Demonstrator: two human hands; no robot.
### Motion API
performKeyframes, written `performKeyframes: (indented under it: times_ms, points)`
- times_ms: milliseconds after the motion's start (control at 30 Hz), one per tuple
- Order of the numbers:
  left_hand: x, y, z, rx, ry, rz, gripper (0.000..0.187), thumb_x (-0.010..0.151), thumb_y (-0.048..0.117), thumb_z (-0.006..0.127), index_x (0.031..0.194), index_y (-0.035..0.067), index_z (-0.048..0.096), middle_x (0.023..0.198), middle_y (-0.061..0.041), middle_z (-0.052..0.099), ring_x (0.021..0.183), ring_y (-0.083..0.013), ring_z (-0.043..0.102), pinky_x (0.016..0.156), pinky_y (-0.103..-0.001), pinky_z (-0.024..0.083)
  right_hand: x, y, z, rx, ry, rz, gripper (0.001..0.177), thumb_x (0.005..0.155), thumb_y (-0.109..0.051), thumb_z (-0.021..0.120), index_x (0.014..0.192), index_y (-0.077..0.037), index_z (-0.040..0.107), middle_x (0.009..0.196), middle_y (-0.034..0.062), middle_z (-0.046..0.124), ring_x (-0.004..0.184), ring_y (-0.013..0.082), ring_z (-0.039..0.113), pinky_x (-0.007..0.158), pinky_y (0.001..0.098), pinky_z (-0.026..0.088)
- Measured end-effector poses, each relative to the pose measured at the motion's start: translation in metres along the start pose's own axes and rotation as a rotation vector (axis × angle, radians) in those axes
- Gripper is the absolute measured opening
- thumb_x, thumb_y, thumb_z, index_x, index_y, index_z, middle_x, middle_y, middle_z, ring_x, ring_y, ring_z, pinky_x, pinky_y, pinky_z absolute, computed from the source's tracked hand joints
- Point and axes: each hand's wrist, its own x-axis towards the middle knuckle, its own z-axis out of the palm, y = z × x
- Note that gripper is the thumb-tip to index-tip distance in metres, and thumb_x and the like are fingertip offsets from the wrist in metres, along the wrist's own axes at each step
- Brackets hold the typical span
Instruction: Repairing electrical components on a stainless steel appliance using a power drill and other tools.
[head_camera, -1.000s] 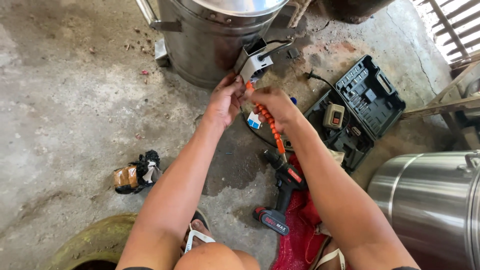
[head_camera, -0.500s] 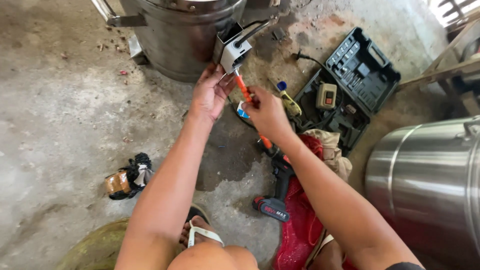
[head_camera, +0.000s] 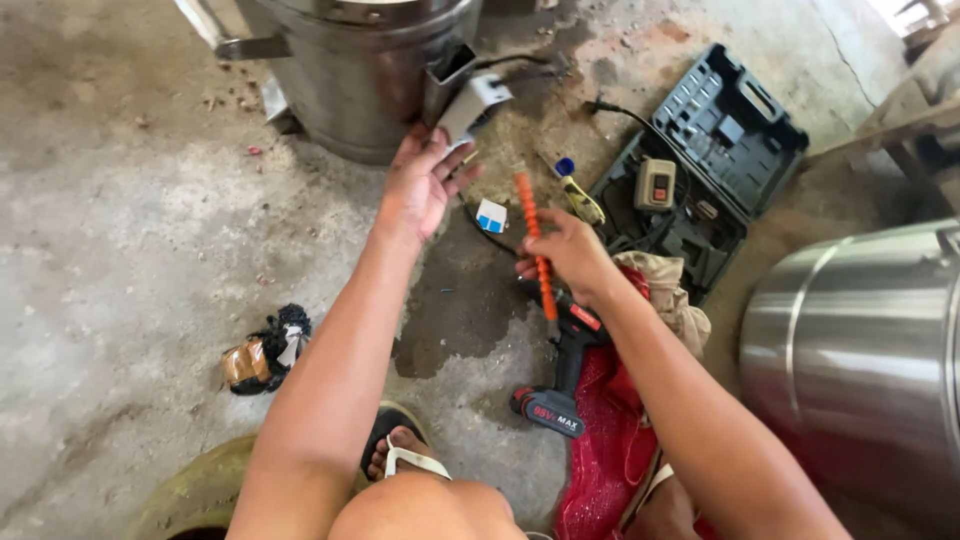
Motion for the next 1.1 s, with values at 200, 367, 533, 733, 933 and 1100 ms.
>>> performKeyframes:
  times_ms: [200,367,533,733,933,1100]
  points:
    - [0.002,0.000,-0.010,-0.030,-0.037,0.025,0.039,0.095,0.012,0.077,0.128,0.012,0.058,0.114,-0.012,0.071,0.112,-0.0420,0.072,0.095,-0.062,0.062,-0.018,-0.032,0.026,-0.352,0.128,-0.210,0.039,0.100,-0.014,0.063,0.139,-0.013,0.060,0.061,0.0120,0.062,0.046,0.0193,0.062,0.040,0.0254,0.050]
    - [0.003,-0.009,-0.007,-0.134,-0.061,0.044,0.035,0.095,0.009,0.075,0.124,0.015,0.056,0.106,-0.007,0.070,0.112,-0.0417,0.072,0.097,-0.059,0.060,-0.054,-0.062,0.038,-0.547,0.137,-0.211,0.033,0.091,-0.015,0.062,0.122,-0.008,0.065,0.068,0.0130,0.067,0.045,0.0211,0.063,0.037,0.0302,0.049]
    - [0.012,-0.016,-0.012,-0.206,-0.108,0.034,0.024,0.099,0.008,0.068,0.118,0.019,0.057,0.097,-0.002,0.071,0.115,-0.0421,0.070,0.099,-0.059,0.059,-0.083,-0.080,0.049,-0.849,0.168,-0.374,0.042,0.099,-0.028,0.063,0.140,-0.020,0.062,0.093,0.0050,0.079,0.063,0.0197,0.075,0.060,0.0402,0.060]
    - [-0.002,-0.006,0.006,-0.230,-0.124,0.015,0.020,0.101,0.008,0.065,0.114,0.020,0.058,0.099,-0.006,0.074,0.120,-0.0434,0.067,0.101,-0.059,0.060,-0.073,-0.082,0.061,-1.068,0.246,-0.501,0.037,0.099,-0.035,0.064,0.135,-0.025,0.064,0.106,0.0123,0.078,0.100,0.0432,0.071,0.086,0.0608,0.054]
    - [-0.007,-0.005,0.009,-0.298,-0.148,0.014,0.019,0.103,0.002,0.058,0.112,0.018,0.056,0.098,-0.004,0.075,0.124,-0.0466,0.063,0.105,-0.064,0.055,-0.063,-0.076,0.067,-1.046,0.269,-0.560,0.035,0.099,-0.032,0.064,0.133,-0.025,0.067,0.099,0.0154,0.077,0.093,0.0439,0.071,0.080,0.0586,0.055]
    - [0.000,-0.008,-0.001,-0.276,-0.195,0.007,0.018,0.102,0.005,0.060,0.112,0.020,0.057,0.113,-0.011,0.076,0.127,-0.0447,0.060,0.110,-0.064,0.053,-0.040,-0.056,0.062,-0.247,0.061,-0.339,0.035,0.105,-0.018,0.055,0.135,-0.001,0.064,0.082,0.0135,0.074,0.041,0.0131,0.057,0.031,0.0235,0.040]
